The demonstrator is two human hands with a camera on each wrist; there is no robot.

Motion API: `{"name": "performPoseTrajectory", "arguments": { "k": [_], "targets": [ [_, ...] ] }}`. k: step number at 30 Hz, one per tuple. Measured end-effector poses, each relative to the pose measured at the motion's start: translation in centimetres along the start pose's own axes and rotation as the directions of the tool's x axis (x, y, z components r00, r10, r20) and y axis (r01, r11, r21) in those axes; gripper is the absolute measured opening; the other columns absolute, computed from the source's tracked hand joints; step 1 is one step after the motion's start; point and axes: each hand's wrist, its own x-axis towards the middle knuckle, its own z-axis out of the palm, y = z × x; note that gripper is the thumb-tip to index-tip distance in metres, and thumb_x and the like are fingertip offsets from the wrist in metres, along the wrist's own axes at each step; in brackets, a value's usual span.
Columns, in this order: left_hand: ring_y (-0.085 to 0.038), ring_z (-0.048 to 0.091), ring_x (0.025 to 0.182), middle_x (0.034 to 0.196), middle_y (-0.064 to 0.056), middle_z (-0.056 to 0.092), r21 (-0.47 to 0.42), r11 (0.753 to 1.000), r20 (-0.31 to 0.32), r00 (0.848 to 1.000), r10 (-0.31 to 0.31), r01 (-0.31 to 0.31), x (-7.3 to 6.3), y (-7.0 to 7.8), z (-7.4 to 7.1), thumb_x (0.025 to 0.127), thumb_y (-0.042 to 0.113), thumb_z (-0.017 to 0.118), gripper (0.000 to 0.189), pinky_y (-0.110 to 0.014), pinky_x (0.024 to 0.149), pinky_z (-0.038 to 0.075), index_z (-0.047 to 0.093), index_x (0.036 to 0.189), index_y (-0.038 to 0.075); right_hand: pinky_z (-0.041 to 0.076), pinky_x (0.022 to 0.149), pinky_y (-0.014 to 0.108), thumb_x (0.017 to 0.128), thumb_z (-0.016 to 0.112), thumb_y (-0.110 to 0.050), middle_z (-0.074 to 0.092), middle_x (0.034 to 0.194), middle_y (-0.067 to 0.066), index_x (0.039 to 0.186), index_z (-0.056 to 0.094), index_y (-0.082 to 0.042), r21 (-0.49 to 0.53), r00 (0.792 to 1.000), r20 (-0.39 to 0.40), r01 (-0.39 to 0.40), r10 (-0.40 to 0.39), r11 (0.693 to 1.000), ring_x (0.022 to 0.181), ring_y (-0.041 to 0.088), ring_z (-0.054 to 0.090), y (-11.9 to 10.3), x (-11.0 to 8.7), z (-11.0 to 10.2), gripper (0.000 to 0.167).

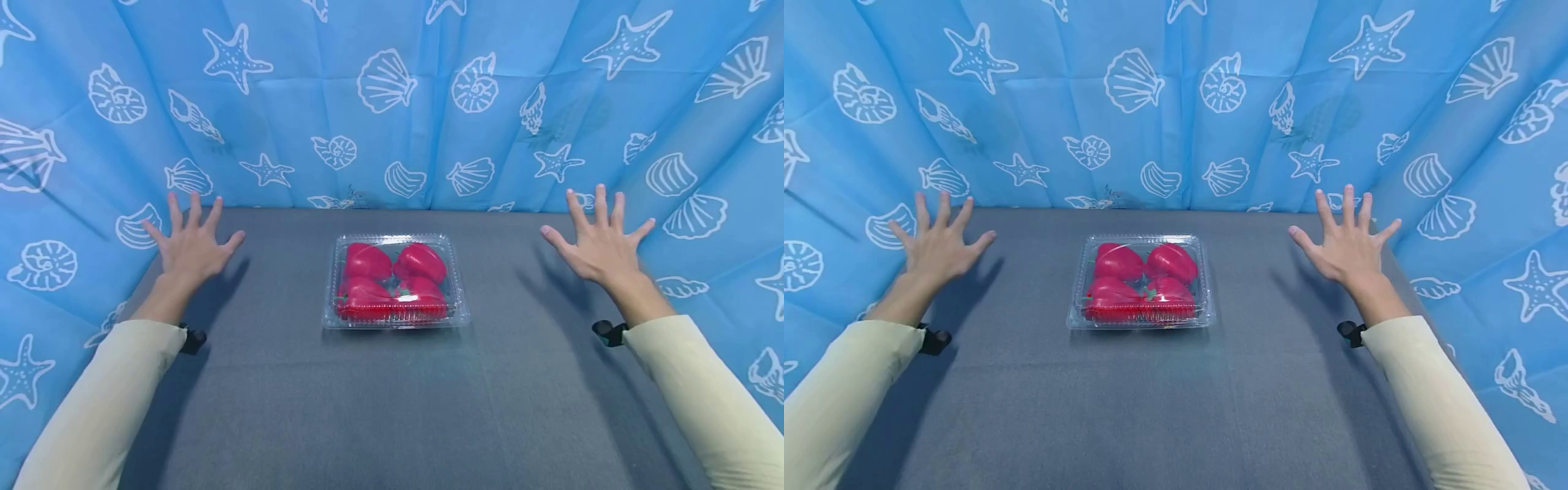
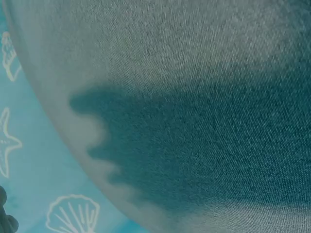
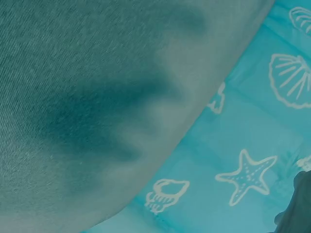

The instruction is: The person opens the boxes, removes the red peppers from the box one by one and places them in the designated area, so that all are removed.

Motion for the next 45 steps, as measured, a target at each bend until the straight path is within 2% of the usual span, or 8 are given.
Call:
{"name": "performPoseTrajectory", "arguments": {
  "k": [10, 22, 34, 45],
  "targets": [
    [-0.032, -0.036, 0.142, 0.164, -0.014, -0.015, 0.014, 0.997, -0.017, 0.997, 0.077, -0.076, -1.0, 1.2, 0.0, 0.100, 0.061, 0.037, 0.079, -0.077, 0.097, -0.021, 0.006, 0.161, 0.021, -0.021, 0.094, 0.080, 0.093, 0.028, -0.074, -0.019, 0.163, 0.015, 0.160, 0.000, -0.027, 0.001, 0.996, -0.024, 0.087, -0.087, 0.996, 0.145, 0.043, -0.024, -3.1, -1.1, -0.7, 0.086],
    [-0.033, -0.024, 0.148, 0.166, -0.016, 0.002, 0.017, 0.985, -0.043, 0.984, 0.173, -0.172, -2.5, 4.4, 0.0, 0.099, 0.059, 0.044, 0.078, -0.077, 0.102, -0.015, 0.019, 0.160, 0.017, -0.018, 0.098, 0.079, 0.094, 0.034, -0.072, -0.017, 0.165, 0.009, 0.161, 0.006, -0.028, -0.011, 0.975, -0.054, 0.215, -0.215, 0.977, 0.148, 0.041, -0.017, -6.6, -2.3, -0.8, 0.084],
    [-0.036, -0.007, 0.151, 0.166, -0.015, 0.008, 0.021, 0.969, -0.048, 0.968, 0.248, -0.247, -4.0, 6.7, 0.5, 0.097, 0.057, 0.050, 0.078, -0.075, 0.105, -0.011, 0.023, 0.159, 0.018, -0.013, 0.105, 0.075, 0.093, 0.045, -0.066, -0.002, 0.167, 0.013, 0.160, 0.013, -0.030, -0.029, 0.922, -0.106, 0.372, -0.373, 0.928, 0.151, 0.040, -0.004, -9.6, -3.6, -0.3, 0.083],
    [-0.035, -0.006, 0.152, 0.166, -0.013, 0.010, -0.001, 0.956, -0.050, 0.955, 0.294, -0.294, -4.4, 8.2, 0.7, 0.097, 0.057, 0.051, 0.077, -0.077, 0.105, -0.005, 0.023, 0.159, 0.020, -0.007, 0.107, 0.075, 0.090, 0.051, -0.063, 0.001, 0.167, 0.011, 0.160, 0.016, -0.030, -0.032, 0.880, -0.097, 0.465, -0.466, 0.885, 0.151, 0.040, -0.001, -11.9, -4.3, 0.5, 0.084]
  ]
}}
